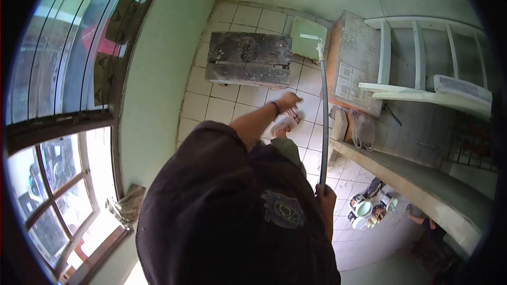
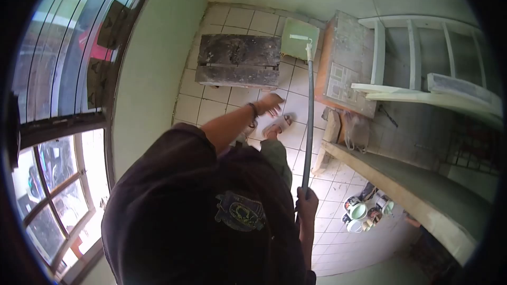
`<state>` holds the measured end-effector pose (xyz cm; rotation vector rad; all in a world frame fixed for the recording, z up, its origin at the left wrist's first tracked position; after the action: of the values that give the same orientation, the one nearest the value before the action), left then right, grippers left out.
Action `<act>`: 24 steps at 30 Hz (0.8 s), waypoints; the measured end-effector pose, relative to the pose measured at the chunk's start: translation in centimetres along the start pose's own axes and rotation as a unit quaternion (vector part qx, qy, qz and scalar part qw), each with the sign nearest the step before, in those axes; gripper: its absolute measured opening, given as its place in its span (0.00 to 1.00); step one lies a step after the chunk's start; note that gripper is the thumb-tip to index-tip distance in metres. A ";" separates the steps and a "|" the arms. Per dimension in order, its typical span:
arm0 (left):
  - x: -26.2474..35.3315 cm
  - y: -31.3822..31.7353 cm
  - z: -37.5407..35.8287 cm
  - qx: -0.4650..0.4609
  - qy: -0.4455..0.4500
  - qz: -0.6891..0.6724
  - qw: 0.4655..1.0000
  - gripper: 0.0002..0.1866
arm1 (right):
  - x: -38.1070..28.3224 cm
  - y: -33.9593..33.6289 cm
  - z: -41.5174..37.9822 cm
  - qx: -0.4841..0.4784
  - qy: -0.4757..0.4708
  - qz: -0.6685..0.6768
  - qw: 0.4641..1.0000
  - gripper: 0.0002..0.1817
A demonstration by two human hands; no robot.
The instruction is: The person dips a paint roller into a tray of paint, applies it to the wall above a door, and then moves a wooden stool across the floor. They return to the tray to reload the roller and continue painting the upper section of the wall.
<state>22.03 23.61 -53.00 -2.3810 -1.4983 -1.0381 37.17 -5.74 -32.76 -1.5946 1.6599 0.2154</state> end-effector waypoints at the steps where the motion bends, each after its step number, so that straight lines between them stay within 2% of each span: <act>1: -0.5 -2.7 0.8 0.042 -0.019 -0.011 0.999 0.23 | -1.6 -1.0 1.1 -0.014 -0.008 -0.028 0.999 0.13; 3: 1.2 -6.6 -1.6 0.109 -0.003 -0.034 0.993 0.21 | -1.6 -3.0 4.9 -0.031 -0.046 -0.012 0.998 0.13; 6: 3.9 -10.0 -6.1 0.172 0.010 -0.066 0.983 0.20 | -1.6 -5.6 10.9 -0.055 -0.027 -0.027 0.998 0.10; 8: 3.3 -10.9 -8.8 0.202 0.019 -0.103 0.974 0.20 | -3.4 -6.3 13.7 -0.069 -0.008 -0.037 0.997 0.10; 11: 2.6 -11.8 -10.5 0.248 0.050 -0.169 0.953 0.20 | -6.5 -6.4 18.0 -0.096 -0.054 -0.054 0.992 0.10; 13: -0.2 -11.6 -10.6 0.268 0.015 -0.256 0.929 0.22 | -6.3 -6.8 22.1 -0.049 -0.102 -0.193 0.975 0.17; 15: -3.7 -11.7 -9.6 0.242 -0.054 -0.297 0.922 0.24 | -5.8 -6.9 25.1 -0.021 -0.135 -0.230 0.964 0.26; 17: -4.7 -11.3 -9.9 0.234 -0.046 -0.298 0.924 0.26 | -7.1 -6.6 25.6 -0.009 -0.132 -0.253 0.958 0.28; 19: -4.6 -11.3 -10.5 0.267 -0.009 -0.304 0.914 0.23 | -8.8 -6.0 25.3 0.014 -0.154 -0.345 0.926 0.28; 20: -4.4 -11.4 -10.7 0.258 -0.012 -0.298 0.919 0.23 | -9.3 -5.8 25.7 0.022 -0.146 -0.343 0.928 0.28; 22: -4.6 -11.8 -11.2 0.284 -0.045 -0.330 0.899 0.24 | -9.3 -5.3 26.0 0.008 -0.104 -0.419 0.902 0.27; 24: -4.3 -12.5 -10.4 0.296 -0.059 -0.311 0.901 0.23 | -9.9 -5.3 25.3 0.015 -0.098 -0.422 0.901 0.28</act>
<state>5.47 21.87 -50.71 -1.5922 -2.2894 -0.3958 51.44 16.55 -41.06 -2.0363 0.7051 -0.1006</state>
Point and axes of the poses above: each hand's wrist, its own z-axis towards the middle knuckle, its own y-axis out of the palm, x = y × z, the point moved 5 cm from there along z, towards the middle knuckle, and after that the axes turned 1 degree about -y, right-handed, at the moved point
